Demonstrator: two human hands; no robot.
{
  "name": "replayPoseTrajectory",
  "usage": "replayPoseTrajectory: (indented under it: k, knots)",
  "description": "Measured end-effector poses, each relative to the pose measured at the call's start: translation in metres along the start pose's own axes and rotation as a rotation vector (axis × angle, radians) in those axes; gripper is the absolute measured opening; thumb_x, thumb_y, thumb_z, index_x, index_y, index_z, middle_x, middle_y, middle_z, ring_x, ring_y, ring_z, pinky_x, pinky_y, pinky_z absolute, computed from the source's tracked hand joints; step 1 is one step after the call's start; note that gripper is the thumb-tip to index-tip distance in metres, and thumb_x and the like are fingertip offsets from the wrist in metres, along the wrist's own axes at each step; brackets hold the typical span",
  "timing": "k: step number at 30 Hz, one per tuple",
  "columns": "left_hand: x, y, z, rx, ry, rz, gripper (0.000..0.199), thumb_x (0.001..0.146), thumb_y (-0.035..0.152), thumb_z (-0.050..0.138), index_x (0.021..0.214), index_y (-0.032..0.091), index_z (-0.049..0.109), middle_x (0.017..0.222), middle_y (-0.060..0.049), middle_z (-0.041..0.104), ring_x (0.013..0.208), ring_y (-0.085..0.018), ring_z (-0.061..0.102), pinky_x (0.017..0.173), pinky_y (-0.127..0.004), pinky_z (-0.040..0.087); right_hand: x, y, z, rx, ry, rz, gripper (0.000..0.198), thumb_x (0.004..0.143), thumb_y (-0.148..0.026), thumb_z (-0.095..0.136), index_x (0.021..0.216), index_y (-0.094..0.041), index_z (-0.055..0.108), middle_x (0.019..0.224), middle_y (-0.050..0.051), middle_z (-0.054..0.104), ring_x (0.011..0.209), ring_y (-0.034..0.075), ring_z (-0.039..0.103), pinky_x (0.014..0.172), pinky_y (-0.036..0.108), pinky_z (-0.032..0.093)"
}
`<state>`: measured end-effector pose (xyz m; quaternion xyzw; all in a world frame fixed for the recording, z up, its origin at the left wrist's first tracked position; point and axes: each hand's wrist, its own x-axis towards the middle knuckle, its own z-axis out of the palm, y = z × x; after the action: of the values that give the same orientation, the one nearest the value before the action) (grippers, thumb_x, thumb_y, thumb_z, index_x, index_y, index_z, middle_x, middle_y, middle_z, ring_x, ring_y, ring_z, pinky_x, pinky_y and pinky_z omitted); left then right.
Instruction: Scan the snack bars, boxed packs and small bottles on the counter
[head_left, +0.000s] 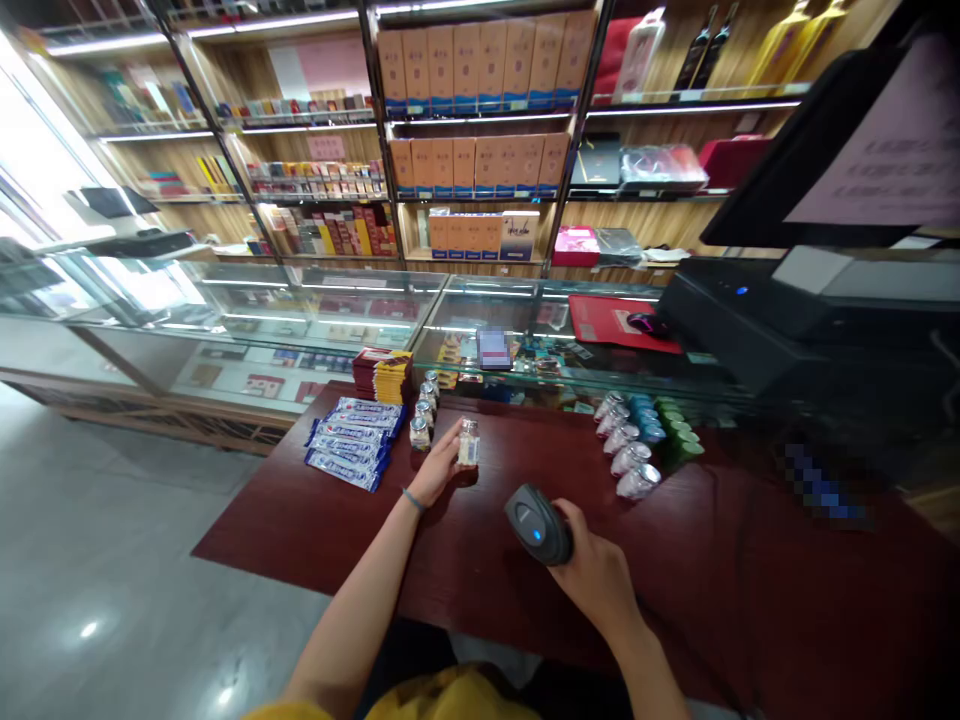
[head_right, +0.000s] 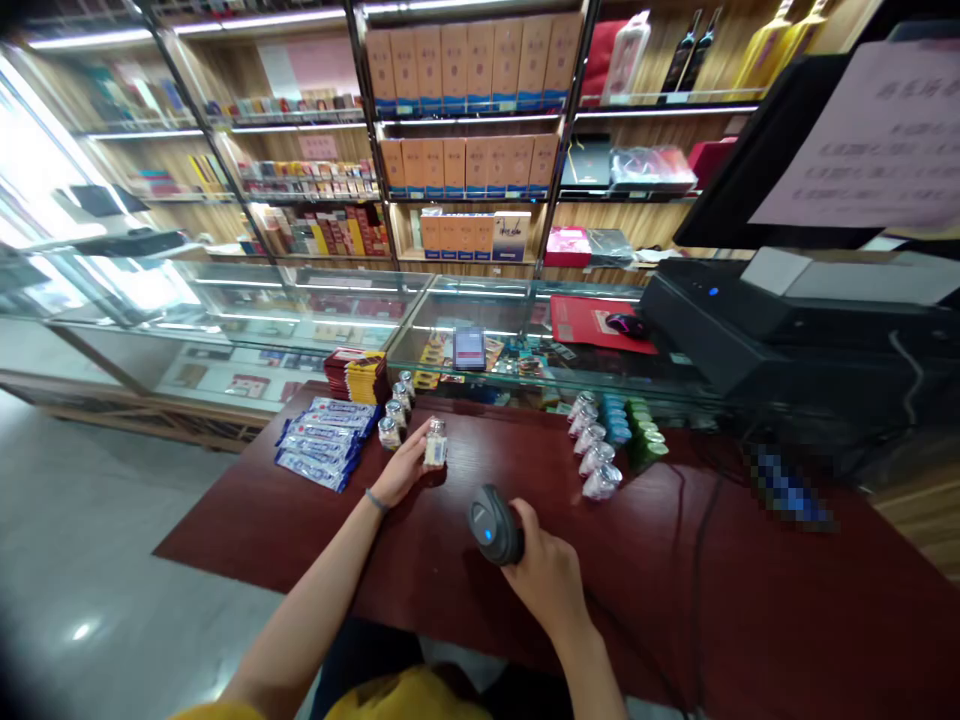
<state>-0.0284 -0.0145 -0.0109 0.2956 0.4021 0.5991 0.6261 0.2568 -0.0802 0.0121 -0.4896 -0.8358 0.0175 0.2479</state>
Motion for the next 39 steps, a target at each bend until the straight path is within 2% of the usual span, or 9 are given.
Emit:
replayPoseTrajectory:
  k: [5,10,14,17,21,27,32,36,39]
  knots:
    - [0.002,-0.003,-0.002,0.002,-0.004,-0.003,0.072,0.082,0.044,0.072,0.147,0.027,0.045,0.135,-0.011,0.059,0.092,-0.018,0.063,0.075,-0.029,0.055,-0.001,-0.001,-0.002,0.037,-0.008,-0.012,0.058,0.073,-0.017,0.057,0.129,-0.020,0.044,0.082,0.002,0.074,0.066,0.022,0.071,0.059,0.029,0.045]
    - [0.010,-0.013,-0.012,0.005,-0.026,0.018,0.070,0.084,0.045,0.069,0.147,0.028,0.044,0.146,-0.012,0.051,0.121,-0.027,0.056,0.086,-0.036,0.053,0.003,-0.003,-0.011,0.105,-0.003,-0.100,0.032,0.072,-0.014,0.052,0.103,-0.022,0.055,0.075,0.000,0.072,0.064,0.019,0.070,0.057,0.026,0.042]
    - [0.010,-0.016,-0.014,0.051,-0.057,0.063,0.066,0.087,0.047,0.066,0.147,0.028,0.045,0.150,-0.013,0.046,0.132,-0.030,0.048,0.088,-0.037,0.053,0.002,-0.003,-0.012,0.104,0.025,-0.081,0.035,0.071,-0.013,0.050,0.105,-0.021,0.055,0.069,-0.001,0.069,0.060,0.018,0.068,0.056,0.025,0.042]
    - [0.004,-0.011,-0.009,0.122,-0.051,0.107,0.070,0.085,0.043,0.069,0.148,0.029,0.042,0.143,-0.013,0.051,0.122,-0.027,0.055,0.082,-0.032,0.055,-0.001,-0.001,-0.009,0.073,0.034,-0.062,0.044,0.070,-0.014,0.051,0.114,-0.020,0.053,0.069,-0.001,0.070,0.059,0.019,0.068,0.056,0.026,0.043]
    - [-0.003,-0.005,-0.002,0.201,-0.023,0.112,0.082,0.083,0.040,0.071,0.153,0.037,0.028,0.120,-0.007,0.061,0.088,-0.014,0.062,0.074,-0.027,0.056,-0.002,0.001,-0.008,0.052,0.051,-0.086,0.044,0.072,-0.015,0.051,0.116,-0.020,0.051,0.071,0.000,0.071,0.060,0.020,0.069,0.056,0.027,0.043]
    - [-0.011,0.014,0.010,0.402,0.003,0.264,0.062,0.074,0.032,0.080,0.131,0.024,0.059,0.116,-0.006,0.059,0.080,-0.010,0.061,0.076,-0.024,0.053,-0.002,0.006,-0.010,0.063,0.057,-0.121,0.042,0.075,-0.014,0.053,0.117,-0.019,0.051,0.075,0.000,0.071,0.063,0.019,0.069,0.059,0.026,0.045]
    - [-0.030,0.034,0.012,0.491,0.170,0.501,0.049,0.074,0.031,0.080,0.119,0.023,0.060,0.122,-0.008,0.058,0.084,-0.014,0.063,0.081,-0.030,0.053,-0.003,0.007,-0.010,0.065,0.093,-0.117,0.040,0.077,-0.014,0.050,0.116,-0.020,0.052,0.074,0.000,0.071,0.063,0.019,0.069,0.059,0.027,0.044]
    - [-0.051,0.035,-0.010,0.642,0.401,0.671,0.045,0.075,0.031,0.079,0.115,0.023,0.059,0.116,-0.008,0.059,0.103,-0.022,0.061,0.095,-0.037,0.050,-0.005,0.007,-0.006,0.053,0.117,-0.096,0.041,0.076,-0.015,0.049,0.117,-0.019,0.053,0.074,0.002,0.071,0.061,0.020,0.068,0.060,0.028,0.044]
    - [-0.061,0.030,-0.030,0.873,0.497,0.734,0.037,0.078,0.032,0.075,0.109,0.022,0.059,0.111,-0.008,0.058,0.105,-0.023,0.057,0.091,-0.037,0.051,-0.005,0.007,-0.004,0.059,0.121,-0.099,0.040,0.076,-0.017,0.049,0.116,-0.019,0.053,0.072,0.002,0.071,0.060,0.021,0.068,0.059,0.029,0.045]
